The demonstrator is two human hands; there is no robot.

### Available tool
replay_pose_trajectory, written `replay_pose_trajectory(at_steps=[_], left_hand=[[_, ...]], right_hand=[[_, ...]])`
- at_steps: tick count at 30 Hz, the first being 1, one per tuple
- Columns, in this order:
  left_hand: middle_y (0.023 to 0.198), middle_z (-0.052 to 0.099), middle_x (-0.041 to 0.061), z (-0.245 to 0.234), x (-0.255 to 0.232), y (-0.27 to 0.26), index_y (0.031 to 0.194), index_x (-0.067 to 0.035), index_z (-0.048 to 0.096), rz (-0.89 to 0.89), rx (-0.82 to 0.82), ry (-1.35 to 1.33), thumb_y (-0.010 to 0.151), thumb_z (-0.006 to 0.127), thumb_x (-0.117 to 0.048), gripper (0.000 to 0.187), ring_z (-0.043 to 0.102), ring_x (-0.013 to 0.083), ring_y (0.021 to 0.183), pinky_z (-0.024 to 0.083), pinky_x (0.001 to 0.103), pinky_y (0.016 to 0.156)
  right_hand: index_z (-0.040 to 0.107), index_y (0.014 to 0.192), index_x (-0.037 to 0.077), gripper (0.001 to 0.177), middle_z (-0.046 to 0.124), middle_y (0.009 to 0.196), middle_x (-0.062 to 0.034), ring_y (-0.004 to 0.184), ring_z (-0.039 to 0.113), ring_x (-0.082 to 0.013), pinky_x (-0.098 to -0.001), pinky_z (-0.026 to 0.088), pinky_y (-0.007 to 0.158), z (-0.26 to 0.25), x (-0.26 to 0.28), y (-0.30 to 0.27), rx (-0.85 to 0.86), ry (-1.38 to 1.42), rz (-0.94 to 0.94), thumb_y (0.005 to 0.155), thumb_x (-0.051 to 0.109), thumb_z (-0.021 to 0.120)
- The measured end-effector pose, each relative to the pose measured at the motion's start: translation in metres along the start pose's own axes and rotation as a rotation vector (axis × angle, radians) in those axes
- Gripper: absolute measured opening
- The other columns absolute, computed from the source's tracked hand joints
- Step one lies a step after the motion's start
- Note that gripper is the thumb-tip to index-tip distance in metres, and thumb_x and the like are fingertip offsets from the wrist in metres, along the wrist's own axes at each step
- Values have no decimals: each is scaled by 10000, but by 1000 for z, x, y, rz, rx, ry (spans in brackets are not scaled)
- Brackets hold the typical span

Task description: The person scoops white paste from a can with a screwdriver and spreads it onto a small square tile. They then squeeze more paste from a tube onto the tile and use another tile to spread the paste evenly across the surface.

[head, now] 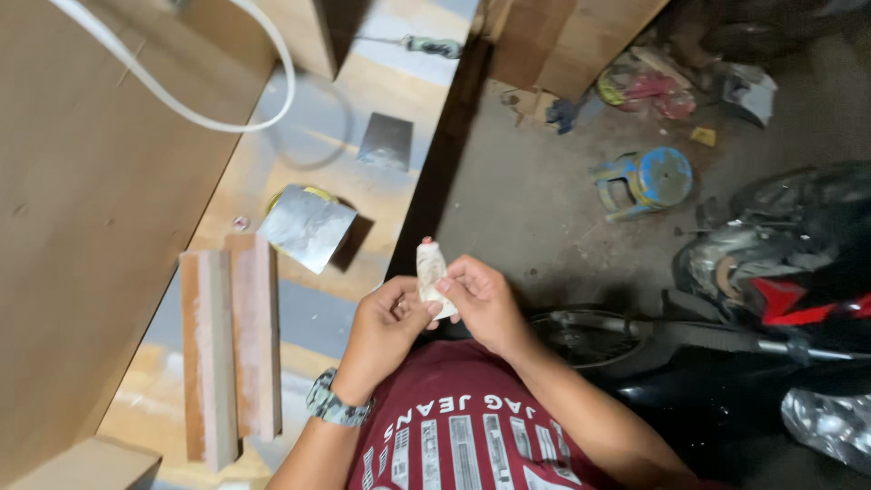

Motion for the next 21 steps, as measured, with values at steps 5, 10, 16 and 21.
replay_pose_trajectory(at_steps=[5,10,16,21], left_hand=[[817,778,136,-17,24,11,1071,50,792,75,-60,-44,944,819,-17,147,770,166,627,653,286,609],[744,759,148,-22,36,13,981,38,796,90,-87,-128,933,837,0,74,763,194,551,635,269,548],[759,798,176,-22,17,2,1017,57,825,60,-107,-51,945,832,-35,117,772,205,542,641,292,547],[739,790,159,-40,13,-1,1025,48,850,92,-242,23,916,862,-29,135,730,163,555,610,286,546]], right_hand=[[767,1079,-3,117,737,808,-99,656,678,-121,-269,605,589,20,28,-1,40,4,1,1044,107,750],[789,1171,-18,221,724,858,-72,746,666,-81,-249,598,696,27,33,-1,80,4,21,1032,154,784],[768,1029,6,92,698,778,-46,694,608,-72,-225,497,627,27,25,10,77,-58,-61,1037,97,754],[770,992,36,26,717,780,-45,702,618,-66,-224,492,640,33,11,12,66,-47,-27,1001,60,775]])
Point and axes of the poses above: each hand's wrist, its own y-axis towards the middle knuckle, its own z-axis out of the palm, x = y × z, the point moved 9 cm from there along y, towards the middle knuckle
